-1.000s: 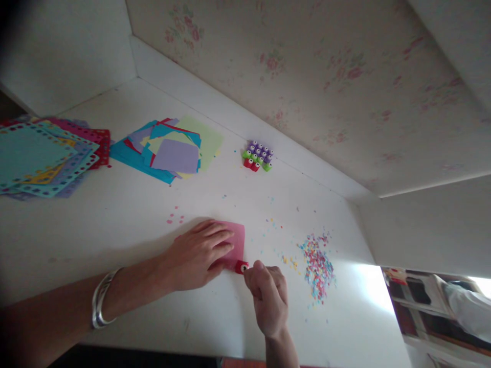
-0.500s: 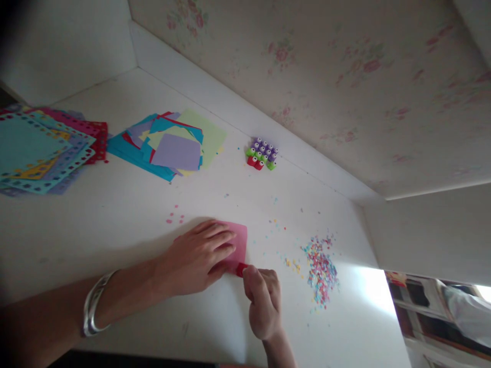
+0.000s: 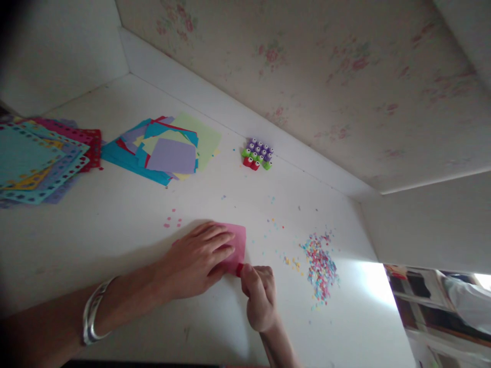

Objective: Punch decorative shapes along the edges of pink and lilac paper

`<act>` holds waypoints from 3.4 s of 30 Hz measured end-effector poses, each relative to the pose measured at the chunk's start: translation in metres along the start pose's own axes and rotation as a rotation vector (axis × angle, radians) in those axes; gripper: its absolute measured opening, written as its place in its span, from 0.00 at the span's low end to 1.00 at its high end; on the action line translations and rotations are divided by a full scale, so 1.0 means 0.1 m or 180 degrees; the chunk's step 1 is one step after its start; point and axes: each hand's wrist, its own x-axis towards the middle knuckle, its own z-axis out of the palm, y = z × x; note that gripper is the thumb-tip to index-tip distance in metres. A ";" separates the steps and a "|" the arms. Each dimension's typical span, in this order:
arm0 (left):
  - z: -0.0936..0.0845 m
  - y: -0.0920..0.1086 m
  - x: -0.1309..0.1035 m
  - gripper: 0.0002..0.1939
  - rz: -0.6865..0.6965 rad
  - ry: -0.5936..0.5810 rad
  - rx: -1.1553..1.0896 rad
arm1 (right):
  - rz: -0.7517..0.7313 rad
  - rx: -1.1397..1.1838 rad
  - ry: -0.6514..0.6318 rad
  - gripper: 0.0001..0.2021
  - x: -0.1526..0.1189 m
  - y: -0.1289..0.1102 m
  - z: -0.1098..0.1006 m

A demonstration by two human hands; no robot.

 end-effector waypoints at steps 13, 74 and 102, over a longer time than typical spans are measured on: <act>-0.04 0.02 -0.01 0.11 0.0208 -0.0035 0.0198 | -0.0067 0.0782 0.0436 0.18 -0.02 -0.17 -0.24; -0.17 0.06 -0.01 0.11 0.1150 0.0642 0.1028 | 0.0794 0.1797 0.0859 0.13 -0.38 0.25 0.00; -0.07 -0.02 0.03 0.16 0.0474 -0.0093 0.0139 | 0.0766 -0.1177 0.1207 0.17 0.45 1.18 -1.66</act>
